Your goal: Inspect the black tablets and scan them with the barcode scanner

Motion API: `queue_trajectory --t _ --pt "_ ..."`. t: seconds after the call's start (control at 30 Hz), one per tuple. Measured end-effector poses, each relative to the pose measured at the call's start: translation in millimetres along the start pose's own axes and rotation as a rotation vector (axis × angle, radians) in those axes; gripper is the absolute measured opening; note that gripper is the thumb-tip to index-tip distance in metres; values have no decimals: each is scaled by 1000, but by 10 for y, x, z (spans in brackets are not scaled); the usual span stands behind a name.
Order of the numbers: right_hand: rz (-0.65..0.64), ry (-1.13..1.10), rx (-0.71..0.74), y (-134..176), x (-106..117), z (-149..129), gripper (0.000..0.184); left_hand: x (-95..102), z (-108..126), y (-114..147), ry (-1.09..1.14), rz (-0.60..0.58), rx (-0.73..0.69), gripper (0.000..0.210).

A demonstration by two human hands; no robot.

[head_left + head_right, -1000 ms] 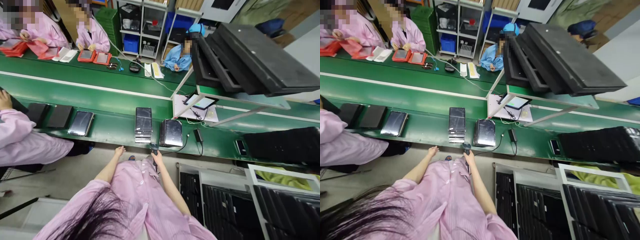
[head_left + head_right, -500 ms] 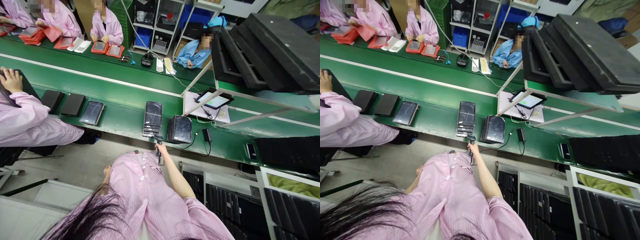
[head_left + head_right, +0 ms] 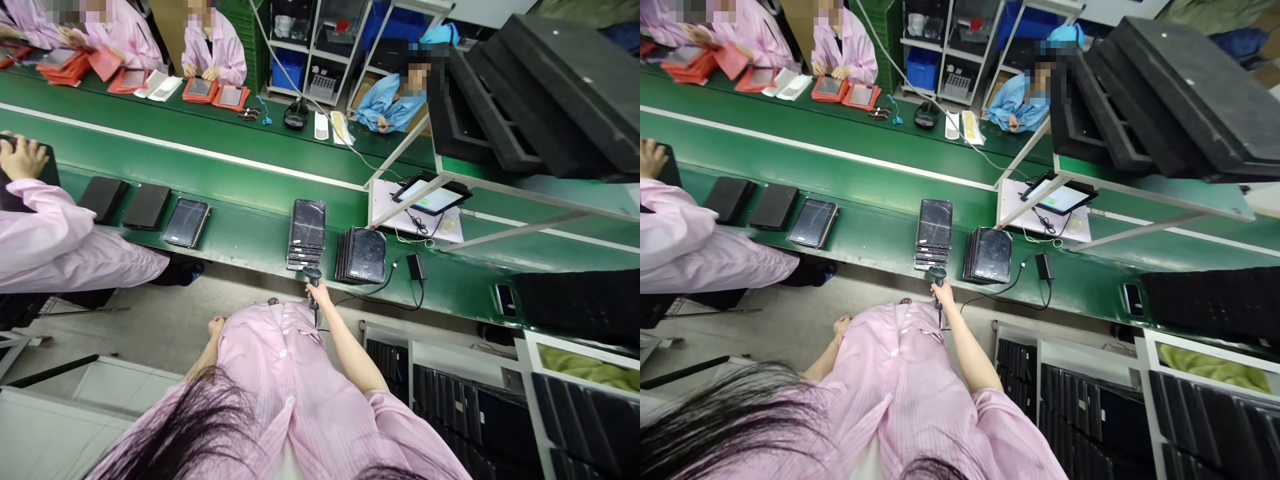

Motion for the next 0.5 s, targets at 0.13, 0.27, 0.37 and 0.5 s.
queue_trajectory --t 0.13,0.27,0.37,0.5 --pt "2 1 -5 -6 -8 0 13 31 -16 1 -19 10 37 24" --pt "-12 -1 -19 -1 -5 8 13 29 -39 -1 -16 2 42 24" --pt "-16 -1 -24 8 -6 26 13 24 -68 -13 7 -1 47 26" --pt "-21 12 -25 20 -19 40 13 23 -98 -40 39 3 74 32"
Point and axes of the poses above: each hand's wrist, its own y-axis away from the middle knuckle, its own x-axis out of the back of the hand, z = x × y, the point moved 8 cm from there along -y, towards the middle knuckle, and after that the axes turned 8 degrees about x, right-handed, at the moved point
